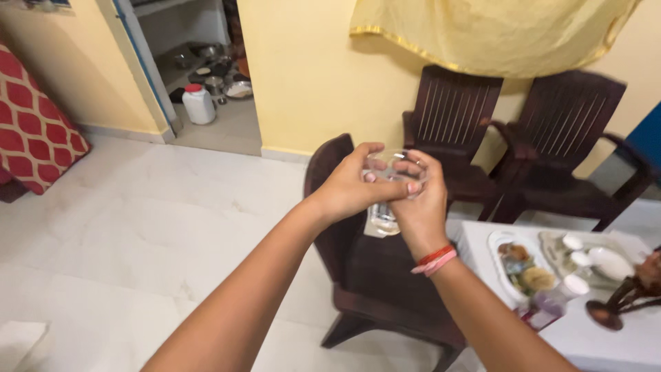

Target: The person pours water from a glass into a small cup on a tray, then pours a pink liquid from a bottle into the same glass. The person stirs the pink liquid with a spoon and places the glass on the tray.

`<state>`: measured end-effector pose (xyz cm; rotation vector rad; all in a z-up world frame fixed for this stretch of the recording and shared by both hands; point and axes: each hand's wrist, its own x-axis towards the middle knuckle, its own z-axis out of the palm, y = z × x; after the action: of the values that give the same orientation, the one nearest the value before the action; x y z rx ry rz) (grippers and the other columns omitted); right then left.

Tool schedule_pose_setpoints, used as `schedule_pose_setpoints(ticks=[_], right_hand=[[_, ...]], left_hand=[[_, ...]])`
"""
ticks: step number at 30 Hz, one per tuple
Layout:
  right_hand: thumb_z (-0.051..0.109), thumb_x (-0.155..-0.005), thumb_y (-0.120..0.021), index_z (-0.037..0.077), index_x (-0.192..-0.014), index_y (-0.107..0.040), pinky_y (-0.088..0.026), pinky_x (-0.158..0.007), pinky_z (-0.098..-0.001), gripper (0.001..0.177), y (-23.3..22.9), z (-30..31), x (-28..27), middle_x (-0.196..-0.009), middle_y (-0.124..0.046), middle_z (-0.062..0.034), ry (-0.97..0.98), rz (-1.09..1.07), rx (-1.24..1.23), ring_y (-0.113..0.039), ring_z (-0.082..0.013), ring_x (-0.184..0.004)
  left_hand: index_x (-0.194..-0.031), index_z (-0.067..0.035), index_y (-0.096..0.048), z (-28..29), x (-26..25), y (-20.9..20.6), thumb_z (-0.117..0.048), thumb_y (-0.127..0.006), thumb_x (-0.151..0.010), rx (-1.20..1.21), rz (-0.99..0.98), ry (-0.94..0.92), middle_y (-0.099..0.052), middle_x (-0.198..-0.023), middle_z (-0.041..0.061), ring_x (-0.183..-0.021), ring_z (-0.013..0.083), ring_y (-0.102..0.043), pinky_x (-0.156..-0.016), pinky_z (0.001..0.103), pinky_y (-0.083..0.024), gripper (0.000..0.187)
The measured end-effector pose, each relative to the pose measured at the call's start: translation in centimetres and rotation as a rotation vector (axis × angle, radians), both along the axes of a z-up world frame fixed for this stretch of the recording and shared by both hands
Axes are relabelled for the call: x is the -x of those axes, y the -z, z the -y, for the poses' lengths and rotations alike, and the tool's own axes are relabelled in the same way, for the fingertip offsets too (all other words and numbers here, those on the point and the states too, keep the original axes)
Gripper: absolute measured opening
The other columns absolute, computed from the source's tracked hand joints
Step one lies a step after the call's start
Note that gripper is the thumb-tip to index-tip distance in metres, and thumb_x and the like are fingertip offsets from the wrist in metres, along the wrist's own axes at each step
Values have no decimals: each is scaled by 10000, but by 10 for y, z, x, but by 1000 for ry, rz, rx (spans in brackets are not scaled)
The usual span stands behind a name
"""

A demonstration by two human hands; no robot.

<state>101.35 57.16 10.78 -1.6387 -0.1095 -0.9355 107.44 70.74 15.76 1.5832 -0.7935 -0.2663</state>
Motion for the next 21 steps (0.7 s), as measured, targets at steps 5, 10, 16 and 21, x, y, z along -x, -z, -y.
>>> schedule_pose_setpoints(ticks=[5, 10, 16, 21], right_hand=[[7, -805, -828, 3, -1367, -441, -604, -915, -309, 681, 3, -25, -36, -1211, -613, -125, 51, 65, 16, -659, -167, -1084], [33, -798, -861, -4, -1356, -459, -599, -901, -313, 689, 0, -35, -70, -1200, -638, -131, 208, -13, 60, -667, -175, -1066], [46, -798, -860, -3, -1357, -448, -609, -919, -310, 696, 13, -23, -126, -1204, -621, -135, 233, 54, 14, -652, -178, -1106], [-19, -798, -771, 0, -1379, -469, -582, -927, -302, 655, 16, -3, -174, -1216, -642, -140, 372, 42, 18, -651, -182, -1121]], left_hand=[[-1511, 49, -357, -26, -48, -1, -454, -891, -621, -73, -6, 97, -612, -1323, 215, -1190, 286, -645, -964, 377, -545, 1154], [-1512, 79, -339, -28, -93, 2, -468, -887, -639, 33, -48, 240, -595, -1342, 224, -1208, 272, -642, -971, 363, -555, 1167], [-1501, 80, -335, -5, -162, 12, -464, -900, -621, 7, -29, 305, -591, -1334, 211, -1201, 265, -639, -974, 370, -556, 1179], [-1507, 37, -377, 29, -222, 20, -502, -898, -603, -60, 47, 376, -608, -1320, 207, -1168, 271, -644, -971, 368, -548, 1175]])
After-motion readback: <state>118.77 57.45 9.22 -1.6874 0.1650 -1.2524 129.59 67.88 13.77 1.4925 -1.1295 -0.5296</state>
